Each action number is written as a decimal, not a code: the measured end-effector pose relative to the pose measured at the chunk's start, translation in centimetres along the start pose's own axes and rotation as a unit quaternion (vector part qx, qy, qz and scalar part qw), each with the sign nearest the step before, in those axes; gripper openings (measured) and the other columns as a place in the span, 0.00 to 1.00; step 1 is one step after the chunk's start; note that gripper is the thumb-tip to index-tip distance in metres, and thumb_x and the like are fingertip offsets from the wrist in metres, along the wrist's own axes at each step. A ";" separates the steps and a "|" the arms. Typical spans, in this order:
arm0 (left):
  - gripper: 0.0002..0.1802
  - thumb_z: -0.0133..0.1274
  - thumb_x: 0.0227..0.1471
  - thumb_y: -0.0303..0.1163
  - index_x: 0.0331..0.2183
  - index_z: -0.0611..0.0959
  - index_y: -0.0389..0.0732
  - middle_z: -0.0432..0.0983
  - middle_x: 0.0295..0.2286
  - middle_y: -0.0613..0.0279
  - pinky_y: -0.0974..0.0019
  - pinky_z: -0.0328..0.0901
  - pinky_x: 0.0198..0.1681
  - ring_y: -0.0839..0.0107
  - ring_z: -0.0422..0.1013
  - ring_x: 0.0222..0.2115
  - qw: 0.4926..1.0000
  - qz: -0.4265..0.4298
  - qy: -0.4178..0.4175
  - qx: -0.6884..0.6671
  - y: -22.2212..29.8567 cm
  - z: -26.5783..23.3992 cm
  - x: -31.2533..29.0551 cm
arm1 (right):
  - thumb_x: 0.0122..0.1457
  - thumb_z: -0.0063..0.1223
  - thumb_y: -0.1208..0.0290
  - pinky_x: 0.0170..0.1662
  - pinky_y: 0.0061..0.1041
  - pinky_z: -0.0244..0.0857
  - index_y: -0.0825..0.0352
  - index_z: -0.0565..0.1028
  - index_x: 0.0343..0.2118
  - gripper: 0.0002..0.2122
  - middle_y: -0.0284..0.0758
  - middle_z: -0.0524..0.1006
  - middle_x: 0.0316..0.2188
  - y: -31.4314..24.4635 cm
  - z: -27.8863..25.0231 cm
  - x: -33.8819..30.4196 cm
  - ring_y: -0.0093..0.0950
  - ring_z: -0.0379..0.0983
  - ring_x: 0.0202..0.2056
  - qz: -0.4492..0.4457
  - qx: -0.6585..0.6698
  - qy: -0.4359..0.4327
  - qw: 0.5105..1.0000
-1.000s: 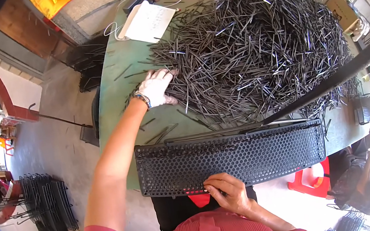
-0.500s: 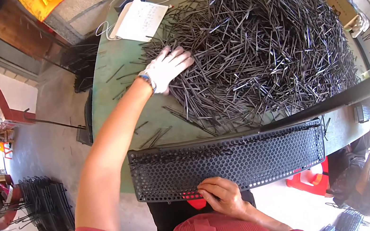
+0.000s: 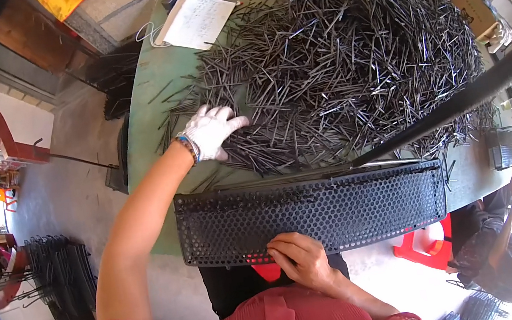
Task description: Inserting thin metal rods into a perforated component.
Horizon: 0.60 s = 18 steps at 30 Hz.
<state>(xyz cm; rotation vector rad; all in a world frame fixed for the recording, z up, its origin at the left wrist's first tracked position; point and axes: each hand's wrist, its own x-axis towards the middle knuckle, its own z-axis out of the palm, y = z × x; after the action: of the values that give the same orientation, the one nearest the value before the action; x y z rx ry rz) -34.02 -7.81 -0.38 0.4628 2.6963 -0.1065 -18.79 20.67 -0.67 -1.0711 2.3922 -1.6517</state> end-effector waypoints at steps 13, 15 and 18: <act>0.57 0.74 0.21 0.40 0.57 0.65 0.44 0.68 0.50 0.56 0.57 0.50 0.64 0.59 0.62 0.55 0.999 -0.008 0.036 -0.030 -1.7 0.5 1.3 | 0.48 0.61 0.81 0.32 0.26 0.72 0.70 0.78 0.31 0.06 0.38 0.78 0.32 -0.4 0.4 -0.4 0.33 0.77 0.30 0.017 0.003 0.009 1.000; 0.51 0.73 0.22 0.43 0.53 0.70 0.42 0.70 0.48 0.54 0.57 0.53 0.62 0.56 0.64 0.53 0.999 0.013 0.025 -0.020 -1.7 -0.3 1.9 | 0.48 0.61 0.81 0.32 0.26 0.72 0.70 0.78 0.31 0.06 0.38 0.78 0.31 -0.2 0.5 -0.6 0.33 0.77 0.30 0.003 0.000 0.026 1.000; 0.46 0.71 0.26 0.44 0.50 0.72 0.42 0.72 0.45 0.53 0.58 0.56 0.58 0.57 0.66 0.50 0.999 -0.030 0.035 0.009 -1.1 0.3 1.5 | 0.48 0.62 0.81 0.32 0.26 0.72 0.70 0.79 0.31 0.06 0.37 0.78 0.31 -0.4 0.5 -0.5 0.33 0.77 0.29 0.000 -0.004 0.024 1.000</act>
<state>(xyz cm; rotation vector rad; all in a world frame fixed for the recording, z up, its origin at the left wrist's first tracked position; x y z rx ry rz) -35.58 -8.42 -1.22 0.3985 2.7810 -0.1348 -18.04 20.49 -0.72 -1.0437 2.4300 -1.6881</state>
